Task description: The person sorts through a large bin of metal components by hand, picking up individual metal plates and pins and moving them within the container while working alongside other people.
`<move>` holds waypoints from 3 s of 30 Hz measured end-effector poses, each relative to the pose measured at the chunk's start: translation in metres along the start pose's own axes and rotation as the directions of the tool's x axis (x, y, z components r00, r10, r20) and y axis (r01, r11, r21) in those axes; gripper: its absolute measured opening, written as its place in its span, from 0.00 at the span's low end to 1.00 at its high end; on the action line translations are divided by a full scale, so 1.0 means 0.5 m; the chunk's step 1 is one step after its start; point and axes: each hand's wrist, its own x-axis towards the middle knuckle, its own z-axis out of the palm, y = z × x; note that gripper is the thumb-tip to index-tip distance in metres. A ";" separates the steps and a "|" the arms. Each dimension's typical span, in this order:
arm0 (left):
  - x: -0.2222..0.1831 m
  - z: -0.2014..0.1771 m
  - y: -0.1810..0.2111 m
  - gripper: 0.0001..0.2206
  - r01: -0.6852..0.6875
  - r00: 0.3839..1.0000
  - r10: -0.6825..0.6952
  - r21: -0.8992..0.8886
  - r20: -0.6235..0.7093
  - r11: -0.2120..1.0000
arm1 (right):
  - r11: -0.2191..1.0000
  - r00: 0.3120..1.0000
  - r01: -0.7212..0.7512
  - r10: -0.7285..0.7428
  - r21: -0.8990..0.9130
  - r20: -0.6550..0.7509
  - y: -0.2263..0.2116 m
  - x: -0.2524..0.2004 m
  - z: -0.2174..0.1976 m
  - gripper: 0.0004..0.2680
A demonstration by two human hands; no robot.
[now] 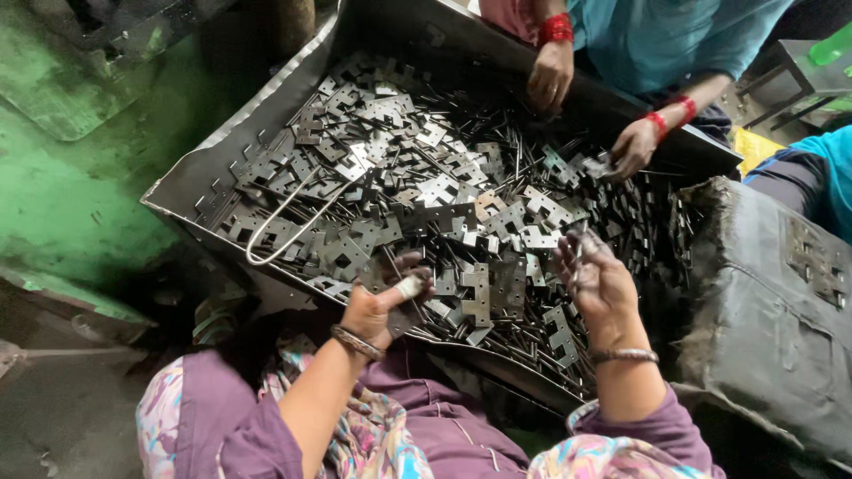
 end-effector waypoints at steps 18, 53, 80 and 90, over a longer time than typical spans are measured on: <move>0.042 0.016 -0.107 0.31 -0.313 0.930 0.124 0.924 0.345 -0.220 | 0.911 0.930 -0.240 0.314 -0.335 0.189 0.087 -0.186 0.009 0.26; -0.011 0.038 0.112 0.26 -0.260 0.915 0.403 0.733 -0.021 0.628 | -0.584 0.816 0.490 0.048 -0.647 0.575 0.149 -0.011 0.001 0.32; 0.155 -0.079 -0.064 0.10 -0.164 0.980 -0.081 0.506 0.181 -0.847 | 0.633 0.904 0.418 -0.225 -0.651 0.363 0.046 -0.076 -0.131 0.15; 0.075 -0.002 -0.055 0.08 0.011 0.972 -0.020 -0.037 -0.236 0.999 | 0.903 0.993 -0.104 0.120 -0.417 0.011 0.084 -0.113 -0.038 0.25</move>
